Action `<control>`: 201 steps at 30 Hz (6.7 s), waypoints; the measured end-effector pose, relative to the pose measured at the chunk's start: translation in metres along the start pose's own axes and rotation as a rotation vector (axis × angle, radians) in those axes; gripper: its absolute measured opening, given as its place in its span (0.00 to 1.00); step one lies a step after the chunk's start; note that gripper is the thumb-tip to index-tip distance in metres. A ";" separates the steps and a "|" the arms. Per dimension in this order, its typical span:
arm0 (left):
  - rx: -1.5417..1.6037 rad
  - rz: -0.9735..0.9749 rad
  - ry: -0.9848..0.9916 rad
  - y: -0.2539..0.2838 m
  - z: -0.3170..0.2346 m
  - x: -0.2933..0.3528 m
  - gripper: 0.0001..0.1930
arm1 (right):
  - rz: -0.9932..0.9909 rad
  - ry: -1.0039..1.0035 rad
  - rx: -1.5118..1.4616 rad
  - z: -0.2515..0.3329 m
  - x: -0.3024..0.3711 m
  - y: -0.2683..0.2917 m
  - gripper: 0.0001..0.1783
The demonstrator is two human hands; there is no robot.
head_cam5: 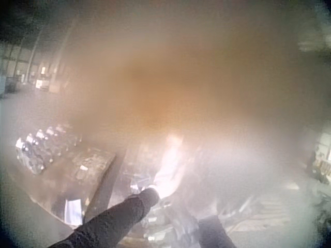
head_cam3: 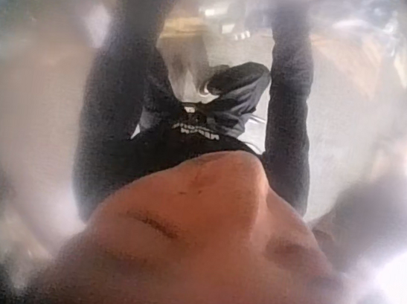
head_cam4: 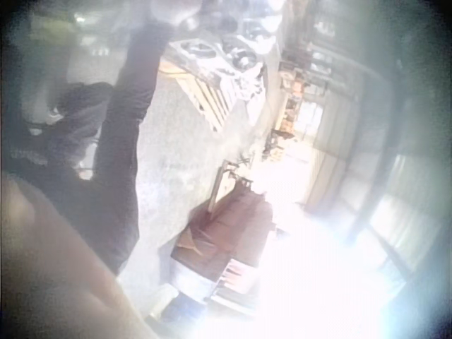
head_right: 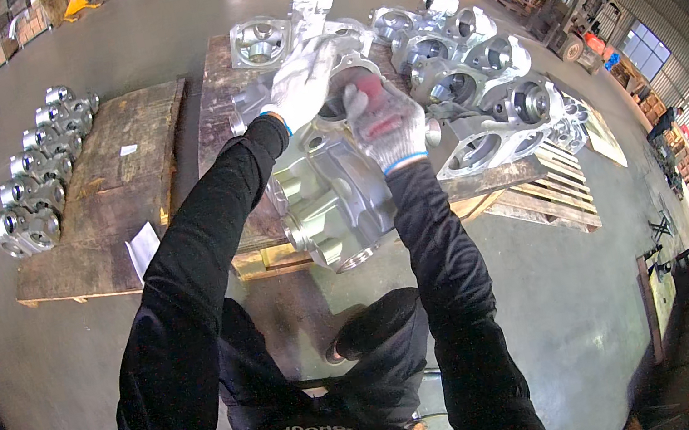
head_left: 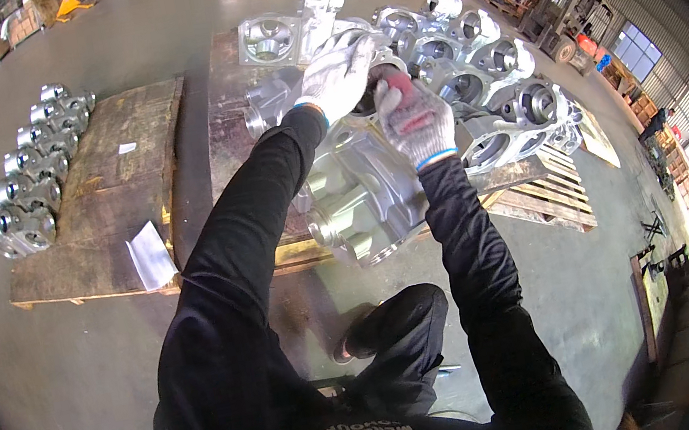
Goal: The person sits at a workbench and deburrs a large aluminum casting using a handheld deburring tool, then smooths the surface with a red abrasive pad. The person rotates the casting to access different edges and faces, then places the finished part on a pallet with other similar parts.
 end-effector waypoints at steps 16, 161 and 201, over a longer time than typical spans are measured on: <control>-0.080 0.009 0.034 -0.004 0.006 0.001 0.27 | 0.524 0.153 2.815 0.000 0.002 -0.069 0.22; 1.645 -0.264 1.029 0.083 0.065 0.280 0.12 | -0.200 0.828 2.257 -0.023 0.031 -0.069 0.40; -0.469 0.024 0.476 0.033 0.076 0.225 0.11 | -0.120 1.113 1.549 -0.056 0.021 -0.039 0.22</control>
Point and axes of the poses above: each hand's wrist, its own x-axis away from the middle knuckle, its own y-axis out of the back of the hand, z = x × y, the point moved 4 cm from there along -x, towards the middle knuckle, and after that the axes turned 11 degrees about y, right-handed, at the moved point
